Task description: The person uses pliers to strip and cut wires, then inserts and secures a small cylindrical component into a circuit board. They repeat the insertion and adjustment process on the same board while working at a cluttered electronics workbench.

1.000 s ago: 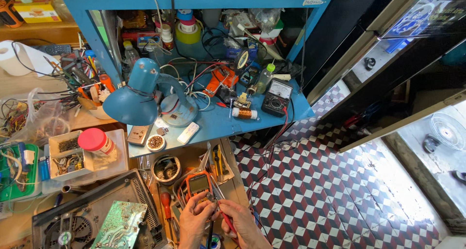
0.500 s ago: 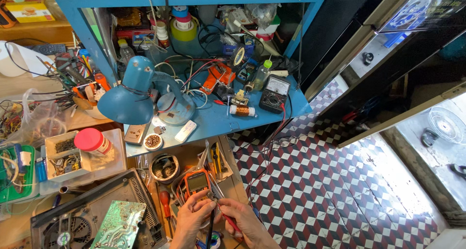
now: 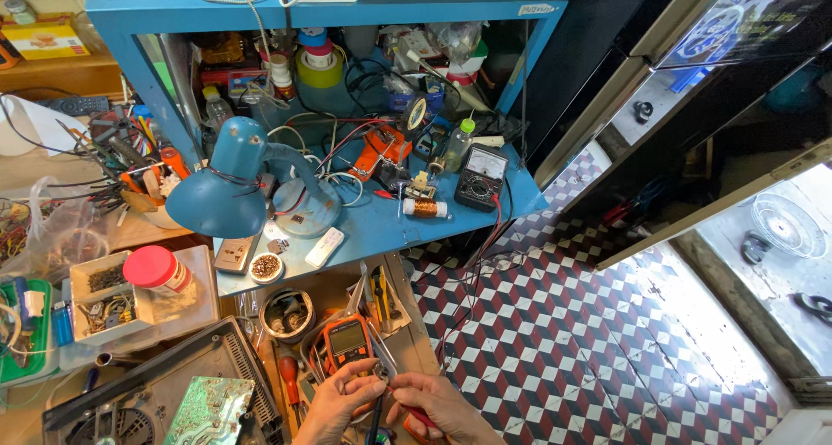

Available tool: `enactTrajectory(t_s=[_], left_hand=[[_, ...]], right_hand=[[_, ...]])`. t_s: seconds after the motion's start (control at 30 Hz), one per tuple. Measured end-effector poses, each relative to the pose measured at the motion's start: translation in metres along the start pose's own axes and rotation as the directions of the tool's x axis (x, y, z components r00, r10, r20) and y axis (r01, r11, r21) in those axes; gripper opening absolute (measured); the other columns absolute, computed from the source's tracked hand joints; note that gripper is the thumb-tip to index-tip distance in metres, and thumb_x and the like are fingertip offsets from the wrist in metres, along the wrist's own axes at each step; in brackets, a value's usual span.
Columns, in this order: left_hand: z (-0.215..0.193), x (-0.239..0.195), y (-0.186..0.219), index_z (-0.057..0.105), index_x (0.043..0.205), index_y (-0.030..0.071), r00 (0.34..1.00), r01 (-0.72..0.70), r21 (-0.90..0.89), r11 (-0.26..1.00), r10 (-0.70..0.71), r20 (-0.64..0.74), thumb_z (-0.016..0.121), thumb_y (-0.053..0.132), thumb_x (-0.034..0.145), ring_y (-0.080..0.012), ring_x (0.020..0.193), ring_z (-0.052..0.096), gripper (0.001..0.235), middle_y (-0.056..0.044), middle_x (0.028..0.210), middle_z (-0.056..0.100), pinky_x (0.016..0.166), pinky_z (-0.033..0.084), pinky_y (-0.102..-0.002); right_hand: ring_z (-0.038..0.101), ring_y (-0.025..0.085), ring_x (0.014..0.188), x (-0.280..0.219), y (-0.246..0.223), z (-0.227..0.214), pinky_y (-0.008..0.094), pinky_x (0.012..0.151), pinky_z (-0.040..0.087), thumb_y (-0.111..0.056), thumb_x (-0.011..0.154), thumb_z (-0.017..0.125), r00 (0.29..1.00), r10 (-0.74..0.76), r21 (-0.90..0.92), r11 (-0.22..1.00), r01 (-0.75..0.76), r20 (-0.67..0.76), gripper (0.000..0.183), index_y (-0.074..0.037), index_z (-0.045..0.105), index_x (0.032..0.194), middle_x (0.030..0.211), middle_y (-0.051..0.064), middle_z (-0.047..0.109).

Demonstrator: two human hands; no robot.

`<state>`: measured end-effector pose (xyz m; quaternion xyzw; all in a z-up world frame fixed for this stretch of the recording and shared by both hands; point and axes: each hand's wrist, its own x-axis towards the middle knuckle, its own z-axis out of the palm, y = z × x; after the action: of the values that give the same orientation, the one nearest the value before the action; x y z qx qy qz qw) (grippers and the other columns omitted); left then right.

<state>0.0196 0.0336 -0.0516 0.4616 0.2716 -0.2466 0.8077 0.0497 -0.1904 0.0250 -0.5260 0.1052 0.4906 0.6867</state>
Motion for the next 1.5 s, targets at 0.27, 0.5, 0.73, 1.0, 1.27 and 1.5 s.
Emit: enactTrajectory(t_s=[0.27,0.5,0.73,1.0,1.27,1.5], left_hand=[[-0.007,0.018,-0.01,0.062,0.135,0.009,0.999,0.037,-0.001,0.999,-0.037,-0.036,0.085,0.007,0.075,-0.0164,0.089,0.073,0.064,-0.008,0.098,0.079,0.077,0.059,-0.031],[-0.005,0.022,-0.013,0.062,0.136,0.007,0.996,0.052,0.001,0.999,-0.052,-0.072,0.084,0.006,0.077,-0.0167,0.091,0.073,0.063,-0.01,0.1,0.076,0.081,0.062,-0.032],[0.0,0.032,-0.02,0.059,0.135,-0.002,0.998,0.022,-0.094,0.995,-0.027,-0.058,0.081,0.001,0.077,-0.0212,0.096,0.075,0.062,-0.018,0.101,0.078,0.091,0.061,-0.037],[0.036,0.052,-0.018,0.059,0.136,-0.005,0.994,-0.023,-0.059,0.998,0.017,-0.107,0.082,0.002,0.078,-0.0201,0.1,0.075,0.063,-0.018,0.102,0.079,0.093,0.059,-0.034],[0.086,0.076,0.025,0.058,0.138,-0.007,0.939,-0.214,-0.16,0.964,0.158,-0.305,0.079,0.0,0.079,-0.0241,0.1,0.075,0.063,-0.021,0.105,0.08,0.091,0.059,-0.035],[0.101,0.098,0.055,0.056,0.141,0.0,0.877,-0.067,-0.124,0.99,-0.001,-0.48,0.075,0.001,0.082,-0.0246,0.096,0.076,0.063,-0.024,0.105,0.077,0.089,0.062,-0.042]], right_hand=[[0.051,0.002,0.041,0.007,0.009,-0.013,0.015,0.032,0.035,-0.017,0.101,0.06,0.999,-0.013,0.005,1.0,0.013,0.037,0.042,0.004,0.056,0.138,0.087,0.012,0.073],[0.054,0.002,0.045,0.015,0.018,-0.025,0.014,0.034,0.036,-0.019,0.104,0.06,0.998,-0.011,0.007,1.0,0.011,0.062,0.044,0.004,0.054,0.141,0.088,0.01,0.072],[0.057,0.002,0.05,0.018,0.016,-0.036,0.013,0.042,0.044,-0.018,0.106,0.06,0.995,-0.015,-0.032,0.999,0.018,0.094,0.046,0.007,0.055,0.144,0.096,0.016,0.076],[0.057,0.006,0.046,0.007,-0.016,-0.063,0.016,0.039,0.045,-0.025,0.103,0.062,0.998,0.059,-0.063,0.996,-0.058,0.013,0.043,0.003,0.061,0.136,0.081,0.012,0.067],[0.073,0.013,0.074,0.036,-0.114,-0.159,0.028,0.067,0.06,-0.039,0.096,0.062,0.915,-0.272,-0.48,0.871,0.102,-0.299,0.041,-0.006,0.071,0.12,0.087,0.003,0.077],[0.072,0.027,0.091,0.12,-0.278,-0.281,0.039,0.079,0.056,-0.024,0.092,0.073,0.248,-0.903,-0.875,0.411,0.255,-0.351,0.031,-0.002,0.069,0.113,0.109,0.017,0.07]])
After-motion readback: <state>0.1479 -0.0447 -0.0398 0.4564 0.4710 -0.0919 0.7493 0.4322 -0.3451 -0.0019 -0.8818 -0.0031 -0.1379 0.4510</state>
